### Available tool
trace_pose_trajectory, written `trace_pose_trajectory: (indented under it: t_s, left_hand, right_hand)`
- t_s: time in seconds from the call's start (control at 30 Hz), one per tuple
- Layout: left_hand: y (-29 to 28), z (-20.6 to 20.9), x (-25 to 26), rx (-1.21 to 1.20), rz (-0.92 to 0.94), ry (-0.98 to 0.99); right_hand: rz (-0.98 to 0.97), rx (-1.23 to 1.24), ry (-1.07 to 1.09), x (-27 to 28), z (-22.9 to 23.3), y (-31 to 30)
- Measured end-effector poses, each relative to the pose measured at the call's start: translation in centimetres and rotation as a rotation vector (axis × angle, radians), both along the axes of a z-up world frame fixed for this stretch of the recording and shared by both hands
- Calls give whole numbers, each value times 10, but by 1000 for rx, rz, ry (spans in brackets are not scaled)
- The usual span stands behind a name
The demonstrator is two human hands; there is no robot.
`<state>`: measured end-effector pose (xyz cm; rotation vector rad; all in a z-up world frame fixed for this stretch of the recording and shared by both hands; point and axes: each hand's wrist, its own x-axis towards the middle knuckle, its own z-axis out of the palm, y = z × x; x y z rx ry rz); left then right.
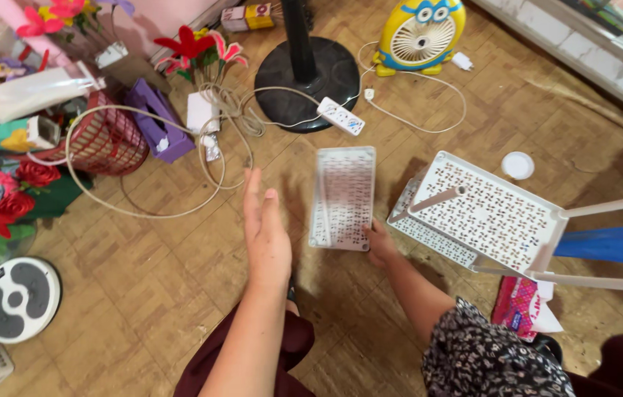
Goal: The person removes decorative items and packaged goods from a white plastic shelving unit and places them on a blue chair. They then disassemble the shelving unit by removing the trays and support poles.
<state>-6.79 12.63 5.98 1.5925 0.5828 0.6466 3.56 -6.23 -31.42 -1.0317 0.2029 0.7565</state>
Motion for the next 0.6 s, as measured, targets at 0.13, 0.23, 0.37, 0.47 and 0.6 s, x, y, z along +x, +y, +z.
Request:
trace_pose_trajectory:
  t_s: [0.13, 0.23, 0.37, 0.47, 0.6]
  left_hand:
    - [0, 3, -3, -88, 8, 22]
    - [3, 3, -2, -74, 10, 20]
    - [6, 1, 2, -142, -12, 7]
    - [7, -2, 4, -168, -17, 2]
    - [8, -3, 6, -222, -13, 5]
  right_hand:
    - [-85, 20, 135, 6, -21, 8]
    - [-71, 27, 187, 15, -22, 9]
    - [4, -13, 117, 31, -22, 11]
    - [142, -545, -167, 35, -26, 10]
    - [302, -1353, -511, 32, -32, 14]
